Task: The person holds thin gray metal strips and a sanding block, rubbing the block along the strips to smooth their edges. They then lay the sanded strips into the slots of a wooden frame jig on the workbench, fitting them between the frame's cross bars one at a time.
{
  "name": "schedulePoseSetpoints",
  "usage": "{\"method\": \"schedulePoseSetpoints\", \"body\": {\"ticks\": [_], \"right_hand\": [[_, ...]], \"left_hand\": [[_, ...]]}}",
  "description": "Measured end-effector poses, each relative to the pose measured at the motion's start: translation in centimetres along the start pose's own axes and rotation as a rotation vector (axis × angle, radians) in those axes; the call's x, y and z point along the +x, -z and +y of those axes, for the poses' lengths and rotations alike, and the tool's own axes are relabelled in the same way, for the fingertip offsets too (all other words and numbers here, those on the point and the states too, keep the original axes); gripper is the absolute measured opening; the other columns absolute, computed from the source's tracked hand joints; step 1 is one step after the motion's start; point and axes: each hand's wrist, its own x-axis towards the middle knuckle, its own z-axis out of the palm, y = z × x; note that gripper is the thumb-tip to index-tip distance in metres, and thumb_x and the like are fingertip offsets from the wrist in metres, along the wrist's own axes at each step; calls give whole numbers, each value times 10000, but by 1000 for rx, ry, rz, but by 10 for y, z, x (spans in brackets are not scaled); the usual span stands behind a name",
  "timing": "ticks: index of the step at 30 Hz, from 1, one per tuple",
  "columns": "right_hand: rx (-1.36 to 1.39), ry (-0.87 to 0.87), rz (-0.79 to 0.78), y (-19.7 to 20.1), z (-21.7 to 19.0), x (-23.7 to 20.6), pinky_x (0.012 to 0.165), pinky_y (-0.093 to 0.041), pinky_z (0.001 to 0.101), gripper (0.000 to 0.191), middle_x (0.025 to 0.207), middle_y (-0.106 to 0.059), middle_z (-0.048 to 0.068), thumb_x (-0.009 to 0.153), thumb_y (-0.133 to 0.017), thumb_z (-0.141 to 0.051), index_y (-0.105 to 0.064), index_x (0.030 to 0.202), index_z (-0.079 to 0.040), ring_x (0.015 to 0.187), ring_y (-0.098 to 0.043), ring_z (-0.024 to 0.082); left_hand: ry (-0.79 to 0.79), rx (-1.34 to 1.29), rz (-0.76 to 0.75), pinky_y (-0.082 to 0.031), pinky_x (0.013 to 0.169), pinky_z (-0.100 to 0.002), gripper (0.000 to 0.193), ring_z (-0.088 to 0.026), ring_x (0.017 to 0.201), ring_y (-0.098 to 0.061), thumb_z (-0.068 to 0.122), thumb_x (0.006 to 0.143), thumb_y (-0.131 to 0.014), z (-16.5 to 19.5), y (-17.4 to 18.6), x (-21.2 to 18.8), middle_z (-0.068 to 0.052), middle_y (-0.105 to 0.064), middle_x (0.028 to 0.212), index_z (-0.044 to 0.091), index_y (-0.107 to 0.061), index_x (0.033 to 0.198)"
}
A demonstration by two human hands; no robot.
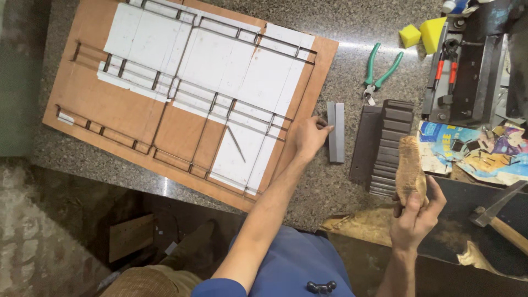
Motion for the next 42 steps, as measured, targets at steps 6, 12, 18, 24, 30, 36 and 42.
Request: {"method": "schedulePoseSetpoints", "body": {"ticks": [6, 12, 18, 24, 30, 36, 42], "right_hand": [[-104, 31, -40, -24, 2, 7, 601, -412, 208, 338, 1000, -637, 95, 1195, -497, -178, -490, 1473, 14, 704, -545, 67], [-175, 12, -381, -103, -6, 0, 589, -447, 234, 325, 979, -672, 128, 1197, -477, -154, -497, 1474, 16, 713, -595, 99], [-497, 53, -726, -205, -19, -21, 617, -529, 344, 412, 934, -724, 196, 1091, -518, -146, -523, 1497, -79, 702, -682, 212], [-541, 181, -919, -315, -28, -53, 668, -583, 407, 404, 999, -748, 222, 1060, -505, -167, -521, 1456, -94, 825, -756, 307], [-607, 195, -981, -400, -24, -81, 685, -556, 384, 404, 942, -747, 175, 1090, -474, -206, -509, 1474, -83, 828, -743, 258], [-727, -97, -874, -419, -36, -87, 544, -477, 332, 429, 764, -701, 110, 1066, -474, -265, -541, 1457, -102, 563, -588, 158], [-714, -90, -831, -423, -41, -89, 526, -450, 337, 410, 673, -628, 97, 1075, -458, -238, -564, 1444, -94, 541, -558, 160]], "left_hand": [[-13, -499, -86, -612, 678, -310, 228, -144, 773, -733, 178, 916, -756, -11, 80, -26, -95, -777, 901, 27, -732, 1085], [-109, -205, 301, -608, 718, -306, 230, -146, 816, -748, 180, 912, -763, -77, 232, -61, -80, -793, 950, 58, -742, 1106], [-1, -41, 597, -610, 723, -338, 304, -198, 801, -775, 116, 884, -764, -150, 390, -56, -56, -791, 919, 135, -718, 1184], [-54, -150, 482, -613, 731, -313, 582, -191, 837, -782, 0, 841, -728, -195, 468, -25, -64, -748, 980, 153, -564, 1378], [-229, 127, 447, -600, 841, -398, 378, -323, 1036, -710, 41, 848, -709, -227, 466, 5, -144, -693, 1288, 135, -709, 1215], [-155, 278, 266, -563, 819, -427, 253, -306, 968, -711, 102, 889, -687, -247, 459, 27, -92, -728, 1049, 114, -744, 1134], [-282, 258, 295, -579, 824, -405, 253, -285, 956, -707, 102, 909, -664, -251, 461, 37, -92, -692, 1069, 80, -717, 1156]]}}
